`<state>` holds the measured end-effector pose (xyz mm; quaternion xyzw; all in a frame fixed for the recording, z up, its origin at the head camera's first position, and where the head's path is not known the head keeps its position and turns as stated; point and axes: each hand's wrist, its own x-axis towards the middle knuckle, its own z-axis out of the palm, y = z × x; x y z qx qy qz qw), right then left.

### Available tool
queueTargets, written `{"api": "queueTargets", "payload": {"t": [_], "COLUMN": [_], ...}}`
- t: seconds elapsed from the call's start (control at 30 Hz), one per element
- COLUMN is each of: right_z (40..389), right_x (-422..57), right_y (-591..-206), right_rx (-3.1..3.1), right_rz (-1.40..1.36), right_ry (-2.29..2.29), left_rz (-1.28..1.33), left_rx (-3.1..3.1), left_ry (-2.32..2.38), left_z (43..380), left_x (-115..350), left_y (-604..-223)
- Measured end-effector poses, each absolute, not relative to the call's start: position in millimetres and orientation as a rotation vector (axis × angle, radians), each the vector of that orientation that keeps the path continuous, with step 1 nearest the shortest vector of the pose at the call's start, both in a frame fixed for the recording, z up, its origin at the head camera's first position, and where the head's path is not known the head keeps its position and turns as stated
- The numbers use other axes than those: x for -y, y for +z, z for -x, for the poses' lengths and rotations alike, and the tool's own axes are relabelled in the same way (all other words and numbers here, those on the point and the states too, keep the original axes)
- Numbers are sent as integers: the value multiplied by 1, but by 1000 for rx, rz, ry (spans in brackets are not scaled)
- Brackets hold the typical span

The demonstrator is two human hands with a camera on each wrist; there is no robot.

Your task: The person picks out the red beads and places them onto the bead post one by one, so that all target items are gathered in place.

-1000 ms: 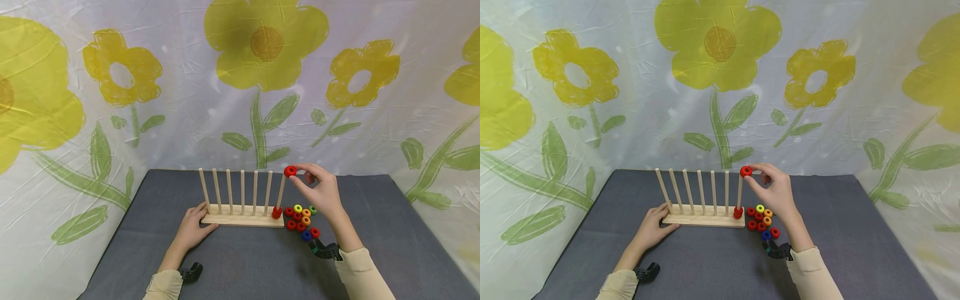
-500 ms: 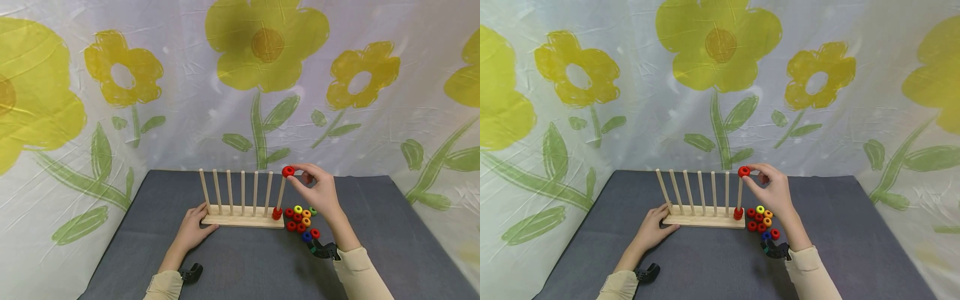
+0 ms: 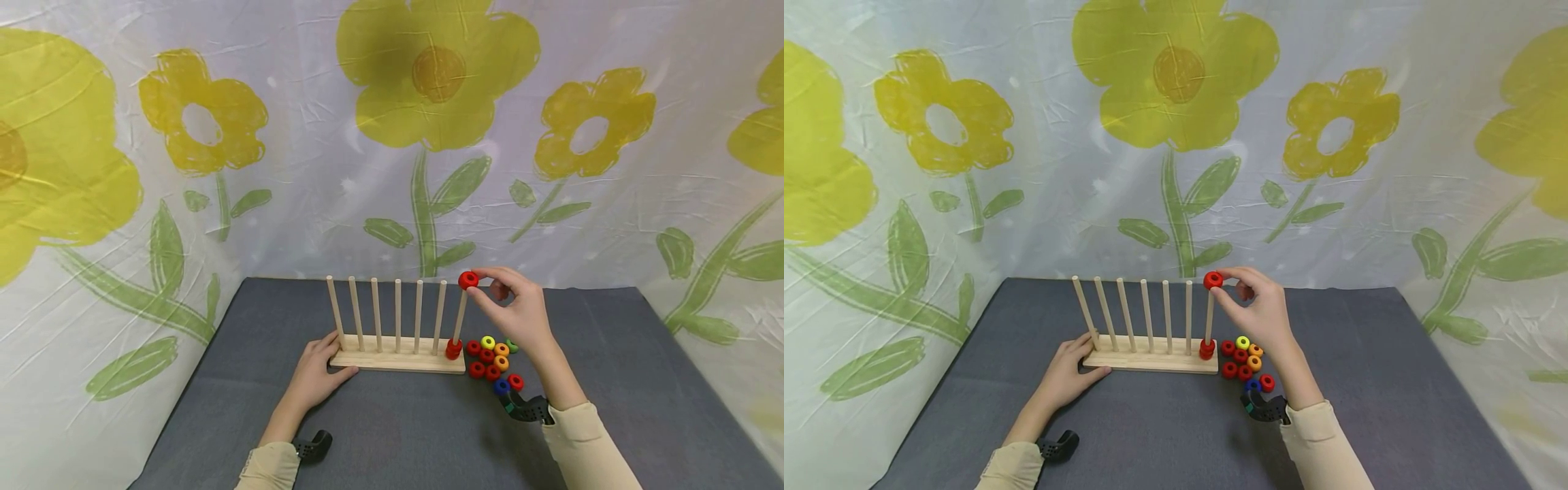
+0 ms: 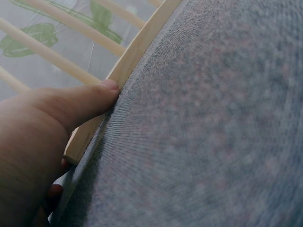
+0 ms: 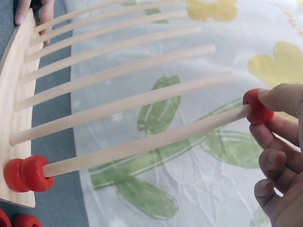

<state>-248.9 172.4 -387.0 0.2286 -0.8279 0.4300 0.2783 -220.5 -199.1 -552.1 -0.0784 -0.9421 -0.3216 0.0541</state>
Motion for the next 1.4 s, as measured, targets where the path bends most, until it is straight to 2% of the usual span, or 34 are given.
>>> {"api": "queueTargets", "payload": {"t": [1.4], "right_z": [249], "right_x": [-174], "right_y": [-400], "right_rx": [2275], "right_rz": [-658], "right_ry": [1135], "left_rz": [231], "left_rx": [2875], "left_ry": [-963], "left_z": [220], "left_x": [198], "left_y": [-551]}}
